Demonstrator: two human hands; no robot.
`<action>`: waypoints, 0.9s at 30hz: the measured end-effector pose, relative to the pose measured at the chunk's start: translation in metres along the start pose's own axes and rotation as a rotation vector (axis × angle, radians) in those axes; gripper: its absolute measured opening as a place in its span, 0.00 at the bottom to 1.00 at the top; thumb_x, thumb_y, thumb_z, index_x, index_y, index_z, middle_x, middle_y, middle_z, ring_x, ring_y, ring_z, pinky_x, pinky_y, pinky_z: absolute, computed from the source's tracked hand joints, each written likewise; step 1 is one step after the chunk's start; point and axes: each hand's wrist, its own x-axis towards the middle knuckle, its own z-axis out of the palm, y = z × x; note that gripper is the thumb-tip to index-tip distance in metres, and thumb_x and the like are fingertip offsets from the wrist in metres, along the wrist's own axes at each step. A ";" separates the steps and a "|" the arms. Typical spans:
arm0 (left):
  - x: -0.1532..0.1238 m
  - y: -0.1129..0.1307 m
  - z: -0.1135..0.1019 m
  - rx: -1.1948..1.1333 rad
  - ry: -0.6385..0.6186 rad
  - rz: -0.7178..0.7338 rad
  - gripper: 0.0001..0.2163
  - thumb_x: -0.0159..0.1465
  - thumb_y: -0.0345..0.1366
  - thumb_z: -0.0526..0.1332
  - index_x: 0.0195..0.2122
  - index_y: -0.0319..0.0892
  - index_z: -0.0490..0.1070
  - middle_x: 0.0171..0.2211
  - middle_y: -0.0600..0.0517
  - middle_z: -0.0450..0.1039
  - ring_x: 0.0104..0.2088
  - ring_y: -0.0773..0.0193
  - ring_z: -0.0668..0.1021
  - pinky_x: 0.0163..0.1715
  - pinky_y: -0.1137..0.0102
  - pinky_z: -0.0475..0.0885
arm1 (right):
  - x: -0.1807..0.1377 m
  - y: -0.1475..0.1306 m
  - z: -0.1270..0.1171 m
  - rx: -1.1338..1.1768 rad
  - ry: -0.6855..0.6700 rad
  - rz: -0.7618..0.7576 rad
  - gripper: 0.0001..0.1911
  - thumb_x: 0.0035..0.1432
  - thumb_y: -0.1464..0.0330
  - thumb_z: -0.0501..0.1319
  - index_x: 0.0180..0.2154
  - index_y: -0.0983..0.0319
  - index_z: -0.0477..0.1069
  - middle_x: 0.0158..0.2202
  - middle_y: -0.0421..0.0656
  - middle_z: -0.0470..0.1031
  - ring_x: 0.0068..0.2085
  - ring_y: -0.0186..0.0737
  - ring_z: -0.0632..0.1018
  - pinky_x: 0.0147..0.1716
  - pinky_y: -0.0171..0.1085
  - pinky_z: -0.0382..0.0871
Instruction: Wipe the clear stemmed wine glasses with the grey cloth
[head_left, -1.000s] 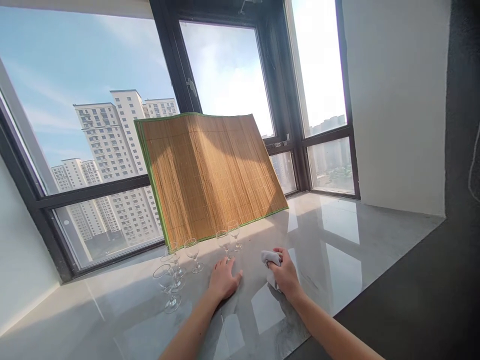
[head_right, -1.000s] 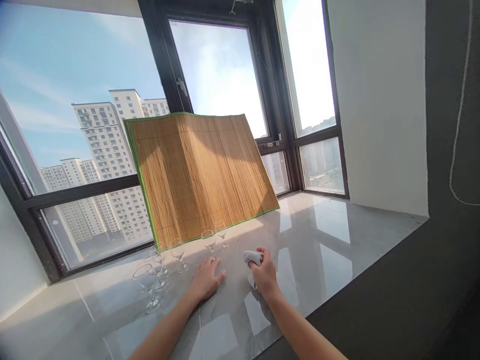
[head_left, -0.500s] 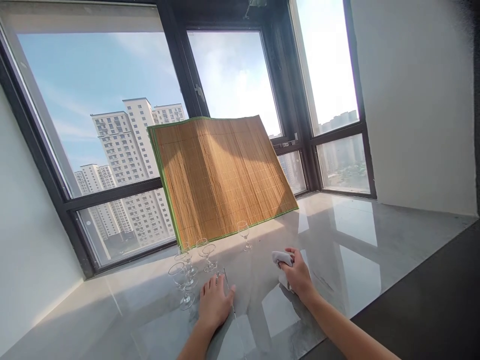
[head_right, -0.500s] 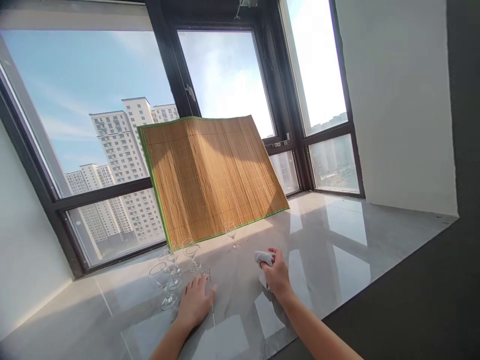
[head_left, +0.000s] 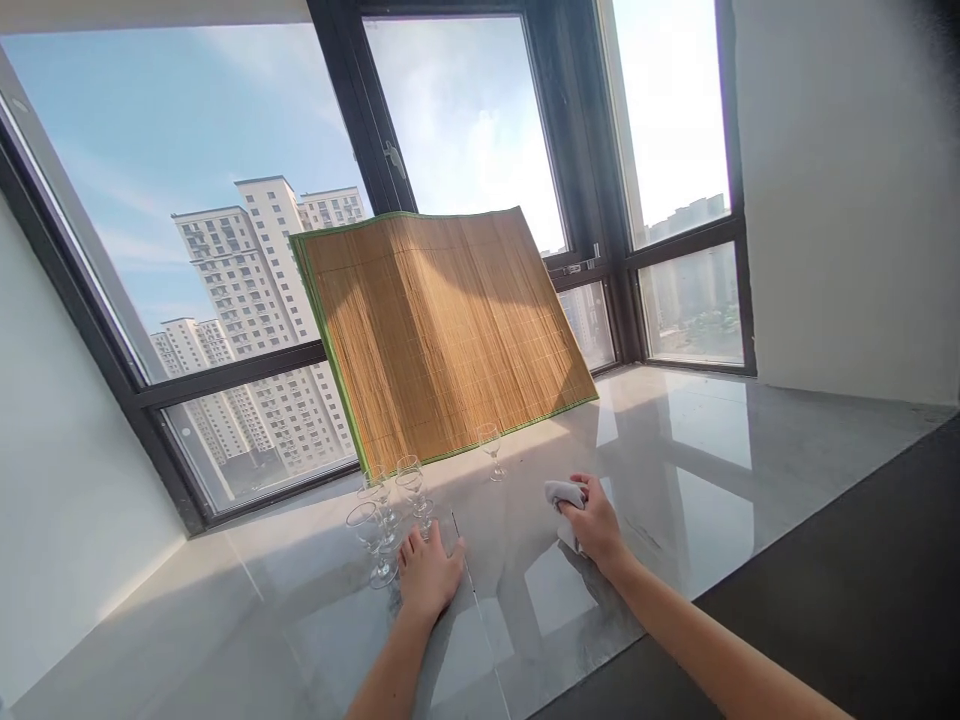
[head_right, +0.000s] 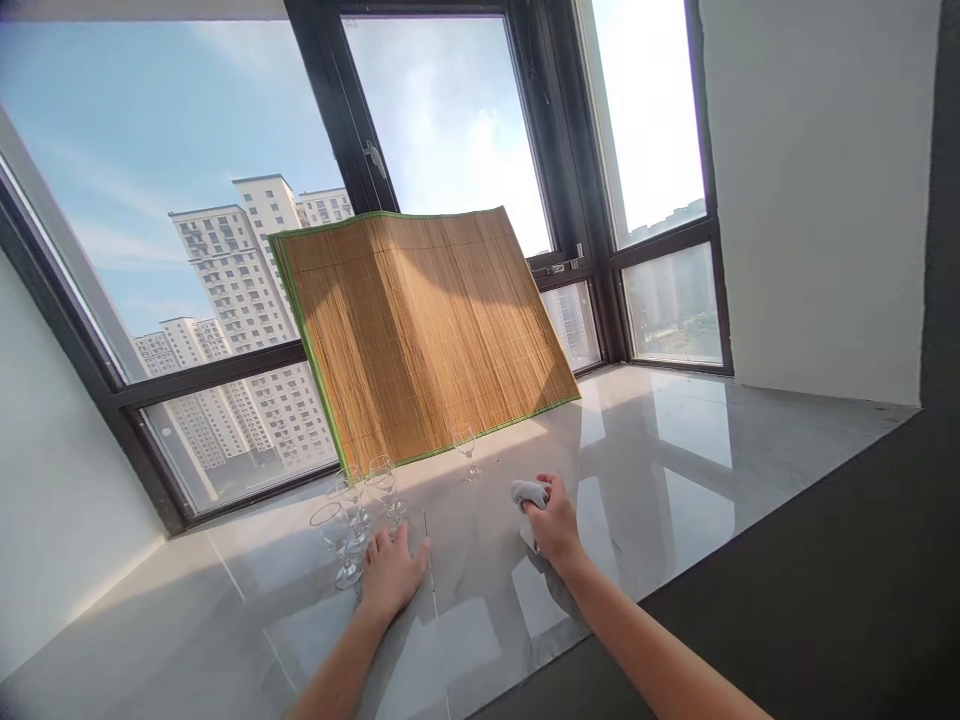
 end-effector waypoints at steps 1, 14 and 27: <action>-0.006 0.002 -0.001 -0.007 0.037 0.021 0.26 0.64 0.50 0.50 0.58 0.41 0.64 0.58 0.38 0.63 0.61 0.45 0.63 0.61 0.52 0.54 | 0.000 0.001 0.000 -0.002 0.003 -0.001 0.25 0.42 0.62 0.61 0.46 0.60 0.63 0.34 0.43 0.73 0.32 0.43 0.76 0.31 0.38 0.68; 0.046 0.101 0.016 -0.165 -0.144 0.444 0.30 0.64 0.52 0.52 0.67 0.48 0.55 0.70 0.44 0.47 0.67 0.48 0.55 0.65 0.56 0.50 | 0.000 -0.002 0.003 0.038 0.036 -0.023 0.22 0.42 0.65 0.61 0.43 0.60 0.65 0.32 0.42 0.75 0.31 0.43 0.76 0.32 0.38 0.69; 0.035 0.108 0.003 -0.125 -0.195 0.523 0.31 0.63 0.55 0.50 0.65 0.46 0.61 0.66 0.44 0.58 0.65 0.50 0.61 0.65 0.57 0.52 | 0.006 0.010 0.005 0.039 0.002 -0.045 0.24 0.43 0.65 0.60 0.45 0.61 0.64 0.32 0.43 0.75 0.32 0.44 0.77 0.34 0.39 0.69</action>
